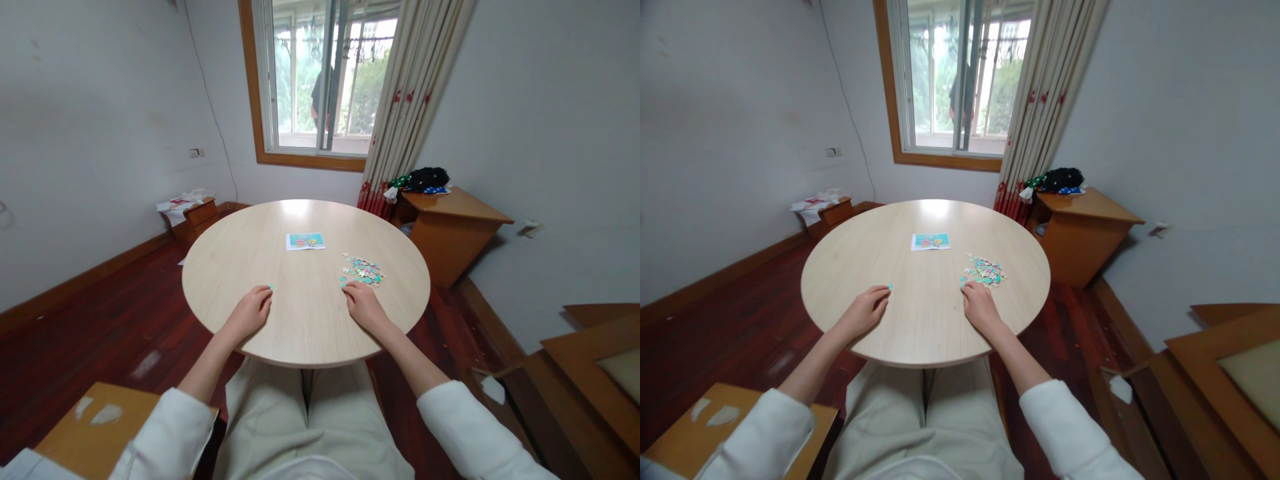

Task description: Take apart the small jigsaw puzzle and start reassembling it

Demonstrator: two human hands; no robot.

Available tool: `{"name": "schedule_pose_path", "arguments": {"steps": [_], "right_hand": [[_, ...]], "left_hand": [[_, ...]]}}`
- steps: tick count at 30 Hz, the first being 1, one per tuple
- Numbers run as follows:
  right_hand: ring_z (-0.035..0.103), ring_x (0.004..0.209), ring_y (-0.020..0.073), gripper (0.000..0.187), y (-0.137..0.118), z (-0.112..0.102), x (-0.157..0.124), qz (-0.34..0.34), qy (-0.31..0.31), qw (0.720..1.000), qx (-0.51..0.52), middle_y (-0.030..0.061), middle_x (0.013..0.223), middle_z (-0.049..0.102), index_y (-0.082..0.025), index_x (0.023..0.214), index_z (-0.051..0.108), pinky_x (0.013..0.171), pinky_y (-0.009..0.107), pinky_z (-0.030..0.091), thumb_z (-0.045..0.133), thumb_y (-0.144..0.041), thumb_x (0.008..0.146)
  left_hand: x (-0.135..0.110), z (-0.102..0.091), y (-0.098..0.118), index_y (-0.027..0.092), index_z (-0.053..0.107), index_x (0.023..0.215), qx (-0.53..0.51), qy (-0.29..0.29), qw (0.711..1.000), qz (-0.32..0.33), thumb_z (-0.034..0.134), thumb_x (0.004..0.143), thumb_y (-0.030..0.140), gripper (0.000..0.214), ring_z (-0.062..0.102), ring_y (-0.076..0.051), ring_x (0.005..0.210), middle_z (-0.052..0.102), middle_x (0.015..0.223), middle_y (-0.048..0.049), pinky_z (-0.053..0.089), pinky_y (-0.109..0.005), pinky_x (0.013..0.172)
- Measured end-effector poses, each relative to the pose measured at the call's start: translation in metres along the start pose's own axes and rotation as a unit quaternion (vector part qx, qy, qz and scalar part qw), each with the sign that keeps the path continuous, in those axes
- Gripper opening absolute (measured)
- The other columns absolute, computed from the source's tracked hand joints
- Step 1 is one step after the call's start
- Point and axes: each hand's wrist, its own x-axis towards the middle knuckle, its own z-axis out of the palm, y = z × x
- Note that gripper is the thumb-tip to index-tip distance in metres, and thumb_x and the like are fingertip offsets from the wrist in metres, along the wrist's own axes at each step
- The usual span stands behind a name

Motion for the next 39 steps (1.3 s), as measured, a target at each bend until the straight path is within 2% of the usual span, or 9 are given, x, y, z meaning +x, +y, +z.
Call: {"name": "schedule_pose_path", "arguments": {"steps": [5, 8, 12, 19, 23, 27, 31, 35, 39], "right_hand": [[0.056, 0.107, 0.0191, 0.03, -0.034, 0.008, 0.005, -0.113, -0.04, 0.99, 0.08, 0.0091, 0.114, 0.065, -0.017, 0.106, 0.067, 0.096, 0.034, 0.039, 0.046, -0.011, 0.086], [0.059, 0.102, 0.0176, 0.03, -0.046, 0.02, 0.017, -0.15, -0.023, 0.974, 0.167, 0.0108, 0.11, 0.066, -0.016, 0.108, 0.066, 0.091, 0.032, 0.044, 0.044, -0.011, 0.088], [0.061, 0.096, 0.0173, 0.031, -0.046, 0.033, 0.036, -0.127, -0.002, 0.964, 0.232, 0.0114, 0.105, 0.066, -0.015, 0.106, 0.067, 0.087, 0.032, 0.047, 0.048, -0.006, 0.083], [0.061, 0.082, 0.0138, 0.013, -0.044, 0.03, 0.061, -0.083, -0.08, 0.968, 0.225, 0.0059, 0.09, 0.066, -0.016, 0.084, 0.072, 0.078, 0.026, 0.046, 0.063, -0.01, 0.077], [0.058, 0.073, 0.0131, 0.005, -0.059, 0.032, 0.074, -0.015, -0.062, 0.98, 0.187, 0.0039, 0.078, 0.066, -0.015, 0.078, 0.07, 0.069, 0.024, 0.042, 0.068, -0.019, 0.075], [0.057, 0.071, 0.0138, 0.013, -0.076, 0.043, 0.083, 0.036, -0.027, 0.986, 0.162, 0.0057, 0.079, 0.068, -0.015, 0.077, 0.068, 0.066, 0.024, 0.039, 0.062, -0.026, 0.082], [0.059, 0.075, 0.0143, 0.028, -0.083, 0.051, 0.083, 0.024, -0.01, 0.984, 0.178, 0.0072, 0.082, 0.069, -0.015, 0.077, 0.068, 0.07, 0.024, 0.04, 0.046, -0.025, 0.091], [0.061, 0.089, 0.0146, 0.025, -0.072, 0.045, 0.073, 0.038, 0.013, 0.98, 0.197, 0.0073, 0.098, 0.069, -0.015, 0.095, 0.067, 0.079, 0.024, 0.042, 0.043, -0.015, 0.089], [0.056, 0.102, 0.018, 0.033, -0.051, 0.028, 0.049, 0.041, 0.031, 0.995, 0.085, 0.0113, 0.107, 0.064, -0.013, 0.104, 0.065, 0.089, 0.029, 0.039, 0.039, -0.006, 0.084]], "left_hand": [[0.003, 0.006, 0.005, 0.012, 0.064, 0.108, 0.017, -0.017, 1.0, 0.006, 0.04, 0.085, 0.023, 0.035, 0.057, -0.024, 0.112, 0.06, 0.122, -0.0147, 0.046, -0.04, 0.099], [0.002, 0.006, 0.008, 0.012, 0.064, 0.108, 0.016, -0.011, 1.0, 0.007, 0.039, 0.086, 0.022, 0.035, 0.058, -0.023, 0.111, 0.061, 0.12, -0.0143, 0.046, -0.04, 0.099], [0.001, 0.004, 0.009, 0.014, 0.064, 0.107, -0.007, 0.002, 1.0, 0.015, 0.038, 0.087, 0.021, 0.034, 0.058, -0.022, 0.11, 0.062, 0.118, -0.0139, 0.047, -0.04, 0.098], [0.003, 0.004, 0.012, 0.016, 0.063, 0.109, 0.038, -0.026, 0.999, 0.004, 0.035, 0.088, 0.018, 0.035, 0.055, -0.023, 0.115, 0.061, 0.122, -0.013, 0.026, -0.057, 0.109], [0.003, 0.001, 0.015, 0.016, 0.064, 0.107, 0.045, -0.032, 0.998, 0.014, 0.036, 0.087, 0.018, 0.035, 0.057, -0.023, 0.113, 0.063, 0.12, -0.0131, 0.028, -0.056, 0.108], [0.002, -0.001, 0.017, 0.017, 0.065, 0.105, 0.04, -0.04, 0.998, 0.024, 0.037, 0.086, 0.017, 0.034, 0.059, -0.022, 0.108, 0.065, 0.117, -0.0114, 0.031, -0.053, 0.107], [0.001, -0.003, 0.017, 0.016, 0.065, 0.106, 0.037, -0.041, 0.998, 0.026, 0.037, 0.087, 0.017, 0.034, 0.059, -0.02, 0.109, 0.065, 0.118, -0.0111, 0.03, -0.05, 0.109], [0.0, -0.003, 0.016, 0.015, 0.062, 0.113, 0.035, -0.039, 0.998, 0.027, 0.039, 0.087, 0.021, 0.035, 0.056, -0.021, 0.115, 0.062, 0.123, -0.0121, 0.029, -0.049, 0.11], [0.0, -0.002, 0.017, 0.015, 0.059, 0.117, 0.029, -0.048, 0.998, 0.023, 0.039, 0.088, 0.027, 0.037, 0.052, -0.022, 0.12, 0.058, 0.127, -0.0135, 0.028, -0.049, 0.11]]}}
